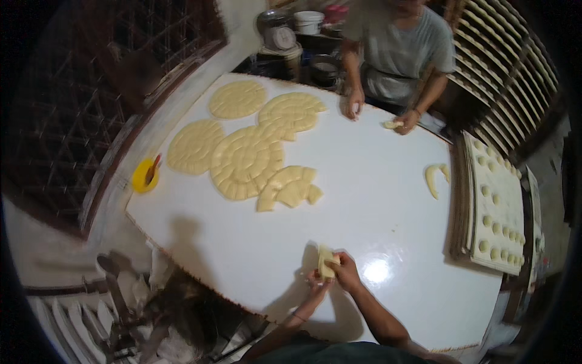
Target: The person picks up dough balls from a stack of trays and places them onto a white table, while also placing pieces of pre-cut dough onto different trays and then loading those trays into a large storage rack.
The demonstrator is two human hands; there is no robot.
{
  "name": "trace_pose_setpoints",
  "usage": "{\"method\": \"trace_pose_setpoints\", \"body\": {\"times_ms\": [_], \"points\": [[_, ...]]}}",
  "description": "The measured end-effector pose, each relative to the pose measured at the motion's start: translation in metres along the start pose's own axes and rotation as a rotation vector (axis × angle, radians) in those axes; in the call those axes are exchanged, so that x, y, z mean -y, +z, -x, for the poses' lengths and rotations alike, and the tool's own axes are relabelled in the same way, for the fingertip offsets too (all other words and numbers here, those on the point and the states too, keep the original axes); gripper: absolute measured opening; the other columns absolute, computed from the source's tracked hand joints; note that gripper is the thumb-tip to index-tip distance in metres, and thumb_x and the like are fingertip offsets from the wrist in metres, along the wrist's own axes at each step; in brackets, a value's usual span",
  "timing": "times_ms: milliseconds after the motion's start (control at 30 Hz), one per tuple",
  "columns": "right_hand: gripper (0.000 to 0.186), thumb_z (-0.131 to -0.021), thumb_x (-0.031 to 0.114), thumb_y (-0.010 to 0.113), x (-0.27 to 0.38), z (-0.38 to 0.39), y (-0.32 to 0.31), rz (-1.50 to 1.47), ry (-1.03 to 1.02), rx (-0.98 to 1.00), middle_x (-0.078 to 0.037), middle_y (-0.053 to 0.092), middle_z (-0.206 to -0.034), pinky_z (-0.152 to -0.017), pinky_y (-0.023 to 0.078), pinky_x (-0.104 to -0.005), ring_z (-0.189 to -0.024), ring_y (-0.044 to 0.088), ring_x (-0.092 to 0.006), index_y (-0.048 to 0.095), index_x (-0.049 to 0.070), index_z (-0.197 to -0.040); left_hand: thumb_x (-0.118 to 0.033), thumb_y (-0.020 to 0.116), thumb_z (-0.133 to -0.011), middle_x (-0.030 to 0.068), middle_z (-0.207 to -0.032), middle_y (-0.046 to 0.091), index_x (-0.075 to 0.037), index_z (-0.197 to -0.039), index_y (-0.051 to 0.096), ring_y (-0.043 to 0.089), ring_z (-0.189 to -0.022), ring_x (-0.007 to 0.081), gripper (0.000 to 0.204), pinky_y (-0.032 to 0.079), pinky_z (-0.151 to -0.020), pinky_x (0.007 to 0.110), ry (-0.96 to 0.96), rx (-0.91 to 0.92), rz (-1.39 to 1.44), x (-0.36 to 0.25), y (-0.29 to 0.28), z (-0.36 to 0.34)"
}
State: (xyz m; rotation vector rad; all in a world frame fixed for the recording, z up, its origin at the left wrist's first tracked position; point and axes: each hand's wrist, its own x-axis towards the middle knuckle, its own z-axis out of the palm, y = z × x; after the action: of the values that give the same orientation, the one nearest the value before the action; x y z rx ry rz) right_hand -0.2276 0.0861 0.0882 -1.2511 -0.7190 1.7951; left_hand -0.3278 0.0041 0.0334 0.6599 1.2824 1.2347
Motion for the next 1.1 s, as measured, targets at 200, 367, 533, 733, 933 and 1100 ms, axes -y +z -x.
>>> {"method": "trace_pose_setpoints", "body": {"times_ms": [200, 367, 533, 733, 933, 1100], "points": [[0.008, -0.090, 0.013, 0.060, 0.001, 0.174, -0.199, -0.508, -0.595, -0.825, -0.002, 0.057, -0.090, -0.078, 0.048, -0.0295, -0.085, 0.056, -0.0139, 0.053, 0.010, -0.094, -0.028, 0.068, -0.084, 0.0057, -0.094, 0.056, -0.004, -0.107, 0.047, 0.053, -0.085, 0.0142, 0.039, 0.045, -0.072, 0.028, -0.335, 0.974, -0.146, -0.014, 0.135, 0.066], [0.019, -0.089, 0.025, 0.062, 0.058, 0.358, -0.316, -0.759, -1.223, -0.590, -0.004, 0.062, -0.084, -0.073, 0.050, -0.0338, -0.071, 0.059, -0.0162, 0.058, 0.009, -0.099, -0.024, 0.068, -0.084, 0.0070, -0.085, 0.061, -0.004, -0.106, 0.057, 0.057, -0.077, 0.0164, 0.032, 0.046, -0.067, 0.028, -0.273, 1.532, -0.709, -0.014, 0.207, 0.073], [0.026, -0.084, 0.011, 0.063, -0.049, 0.404, -0.419, 1.405, 0.077, -1.301, -0.015, 0.064, -0.098, -0.078, 0.053, -0.0364, -0.088, 0.063, -0.0247, 0.062, -0.001, -0.107, -0.027, 0.067, -0.080, 0.0111, -0.102, 0.063, -0.005, -0.098, 0.064, 0.057, -0.101, 0.0299, 0.028, 0.043, -0.089, 0.043, 0.668, 0.780, -0.900, 0.078, 0.245, 0.066], [0.024, -0.077, 0.026, 0.068, -0.072, 0.360, -0.384, 1.490, -0.414, -0.941, -0.010, 0.059, -0.100, -0.082, 0.043, -0.0429, -0.097, 0.055, -0.0294, 0.065, 0.013, -0.097, -0.026, 0.064, -0.080, 0.0096, -0.098, 0.063, -0.009, -0.089, 0.063, 0.056, -0.100, 0.0253, 0.019, 0.043, -0.086, 0.041, 0.943, 1.425, -1.250, 0.066, 0.211, 0.082], [0.012, -0.077, 0.017, 0.061, -0.016, 0.274, -0.435, 0.843, -0.243, -1.360, -0.016, 0.056, -0.082, -0.074, 0.040, -0.0475, -0.081, 0.052, -0.0346, 0.058, 0.005, -0.077, -0.016, 0.066, -0.077, 0.0119, -0.084, 0.063, -0.006, -0.078, 0.061, 0.056, -0.085, 0.0306, 0.012, 0.041, -0.080, 0.043, 0.787, 0.496, -1.128, 0.118, 0.318, 0.072], [0.004, -0.073, 0.007, 0.059, -0.071, 0.338, -0.462, 1.261, -0.358, -0.796, -0.013, 0.057, -0.083, -0.086, 0.040, -0.0441, -0.092, 0.052, -0.0294, 0.058, 0.005, -0.077, -0.012, 0.057, -0.080, 0.0147, -0.079, 0.061, -0.003, -0.072, 0.060, 0.056, -0.083, 0.0297, 0.012, 0.043, -0.074, 0.043, 0.893, 1.098, -1.804, 0.079, 0.251, 0.059]]}}
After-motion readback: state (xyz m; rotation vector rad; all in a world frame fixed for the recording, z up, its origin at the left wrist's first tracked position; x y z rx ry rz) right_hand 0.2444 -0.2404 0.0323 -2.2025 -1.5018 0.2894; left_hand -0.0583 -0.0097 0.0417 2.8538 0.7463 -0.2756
